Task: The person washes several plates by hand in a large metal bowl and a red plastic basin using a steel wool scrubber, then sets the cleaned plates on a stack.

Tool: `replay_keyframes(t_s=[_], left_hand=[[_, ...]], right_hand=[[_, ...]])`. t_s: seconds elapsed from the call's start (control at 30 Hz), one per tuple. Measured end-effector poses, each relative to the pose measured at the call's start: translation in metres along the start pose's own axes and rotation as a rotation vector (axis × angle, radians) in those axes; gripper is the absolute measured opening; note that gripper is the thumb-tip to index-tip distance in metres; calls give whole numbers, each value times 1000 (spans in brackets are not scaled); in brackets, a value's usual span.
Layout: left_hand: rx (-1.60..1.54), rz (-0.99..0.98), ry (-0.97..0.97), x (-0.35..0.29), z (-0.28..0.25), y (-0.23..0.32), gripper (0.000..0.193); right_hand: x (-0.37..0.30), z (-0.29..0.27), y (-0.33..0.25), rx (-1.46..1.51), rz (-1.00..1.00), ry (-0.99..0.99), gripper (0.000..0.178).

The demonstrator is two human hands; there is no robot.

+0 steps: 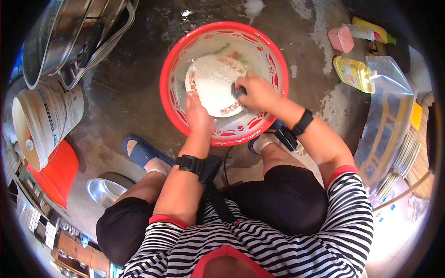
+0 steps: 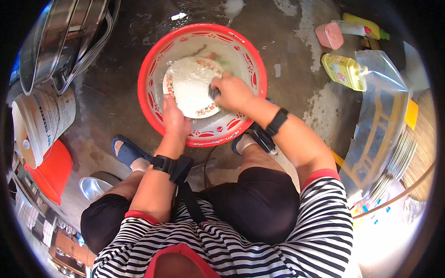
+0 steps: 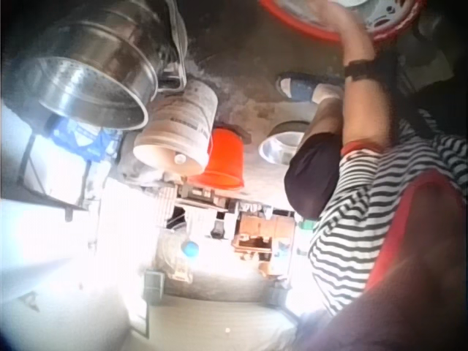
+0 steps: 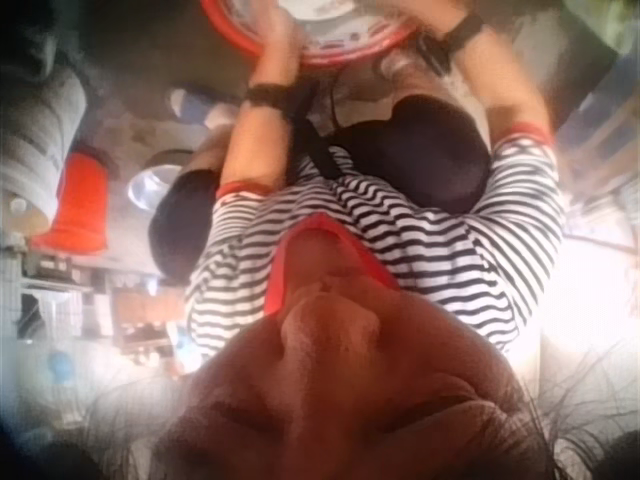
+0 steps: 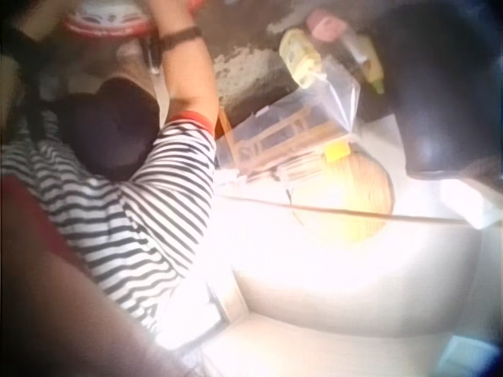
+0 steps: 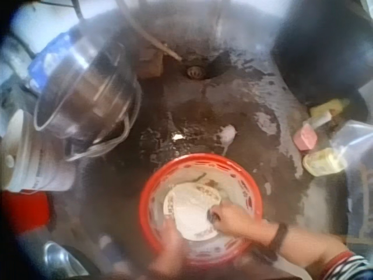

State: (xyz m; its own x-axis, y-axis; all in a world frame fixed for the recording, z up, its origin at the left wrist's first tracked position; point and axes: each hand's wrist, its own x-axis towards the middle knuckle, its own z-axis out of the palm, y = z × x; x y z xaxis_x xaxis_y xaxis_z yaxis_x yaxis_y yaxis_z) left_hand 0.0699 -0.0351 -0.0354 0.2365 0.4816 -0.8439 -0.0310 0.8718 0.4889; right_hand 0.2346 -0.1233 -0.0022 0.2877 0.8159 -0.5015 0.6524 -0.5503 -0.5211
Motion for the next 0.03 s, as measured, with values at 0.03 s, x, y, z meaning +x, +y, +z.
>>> replay_keyframes(t_s=[0.03], left_hand=[[14, -9, -7, -4, 3, 1, 46]], right_hand=[[12, 0, 9, -83, 52, 68, 30]])
